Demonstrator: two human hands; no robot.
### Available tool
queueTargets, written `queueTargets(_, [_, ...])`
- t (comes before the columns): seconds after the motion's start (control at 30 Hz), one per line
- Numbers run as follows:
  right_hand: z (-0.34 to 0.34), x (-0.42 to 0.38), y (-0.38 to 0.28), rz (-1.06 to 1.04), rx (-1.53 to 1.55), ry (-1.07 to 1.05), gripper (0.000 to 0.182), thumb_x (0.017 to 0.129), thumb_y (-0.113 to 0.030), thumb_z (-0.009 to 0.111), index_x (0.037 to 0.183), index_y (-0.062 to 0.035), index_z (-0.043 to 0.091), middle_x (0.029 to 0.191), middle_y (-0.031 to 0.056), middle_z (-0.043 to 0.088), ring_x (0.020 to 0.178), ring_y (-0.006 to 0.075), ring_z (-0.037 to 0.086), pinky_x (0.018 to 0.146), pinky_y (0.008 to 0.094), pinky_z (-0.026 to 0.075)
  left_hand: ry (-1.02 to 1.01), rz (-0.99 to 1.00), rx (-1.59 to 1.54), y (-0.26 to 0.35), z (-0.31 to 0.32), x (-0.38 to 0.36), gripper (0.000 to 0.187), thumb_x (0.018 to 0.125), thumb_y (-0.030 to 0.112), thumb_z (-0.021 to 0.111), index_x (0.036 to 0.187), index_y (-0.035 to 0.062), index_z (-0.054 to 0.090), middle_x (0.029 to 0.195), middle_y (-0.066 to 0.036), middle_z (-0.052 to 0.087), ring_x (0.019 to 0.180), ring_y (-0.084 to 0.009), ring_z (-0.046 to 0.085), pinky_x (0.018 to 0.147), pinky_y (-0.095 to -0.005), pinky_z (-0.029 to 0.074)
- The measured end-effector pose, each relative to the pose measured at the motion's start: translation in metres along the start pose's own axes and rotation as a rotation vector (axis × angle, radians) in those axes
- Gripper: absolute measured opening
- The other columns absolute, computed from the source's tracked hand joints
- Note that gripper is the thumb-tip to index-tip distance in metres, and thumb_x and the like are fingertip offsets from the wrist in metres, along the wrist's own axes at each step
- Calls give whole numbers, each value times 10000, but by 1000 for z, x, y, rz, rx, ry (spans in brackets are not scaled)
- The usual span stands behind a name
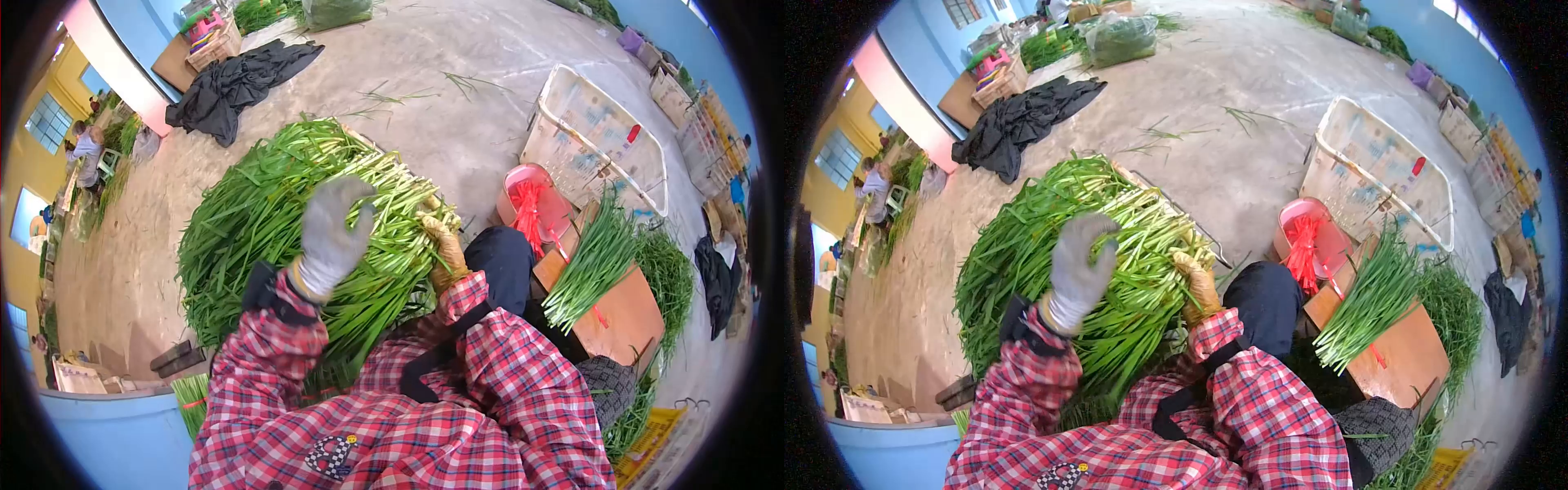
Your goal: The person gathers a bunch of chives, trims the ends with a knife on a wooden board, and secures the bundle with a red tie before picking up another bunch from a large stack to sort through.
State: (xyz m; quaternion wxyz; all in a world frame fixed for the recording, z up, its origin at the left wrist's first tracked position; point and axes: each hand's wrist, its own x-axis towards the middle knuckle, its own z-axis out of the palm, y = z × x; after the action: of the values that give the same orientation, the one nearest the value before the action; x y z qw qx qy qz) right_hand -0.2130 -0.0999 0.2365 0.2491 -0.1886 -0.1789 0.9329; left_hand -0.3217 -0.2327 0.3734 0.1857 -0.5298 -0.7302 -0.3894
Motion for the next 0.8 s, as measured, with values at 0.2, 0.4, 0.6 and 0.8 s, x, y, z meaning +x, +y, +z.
queueTargets(0.2, [6,-13,-9,33,27,-80,274,819,-98,623,1074,-5,590,966,79,653,812,186,646,703,336,568,-600,10,144,-47,53,44,411,732,285,666,1098,105,618,1179,-147,557,1143,-354,479,979,-480,372])
queueTargets(0.4, [-9,-3,-10,102,-11,-114,371,811,-118,637,1162,-45,543,956,65,645,835,181,633,703,350,559,-1031,-35,317,-71,93,52,559,762,435,620,1230,135,562,1400,-135,391,1331,-396,260,1069,-548,231])
queueTargets(0.6, [-9,0,-12,153,-119,-113,242,836,-162,611,1033,-22,603,913,78,656,777,188,650,710,355,561,-1139,-98,246,-75,93,50,638,770,483,600,1310,160,493,1445,-127,327,1360,-379,211,1096,-559,164])
queueTargets(0.8, [-1,-3,-15,102,-177,-134,255,825,-170,627,1036,-31,595,901,68,653,761,184,649,708,347,561,-1145,-102,294,-81,99,45,707,738,531,616,1310,134,492,1453,-141,311,1356,-388,213,1097,-550,170])
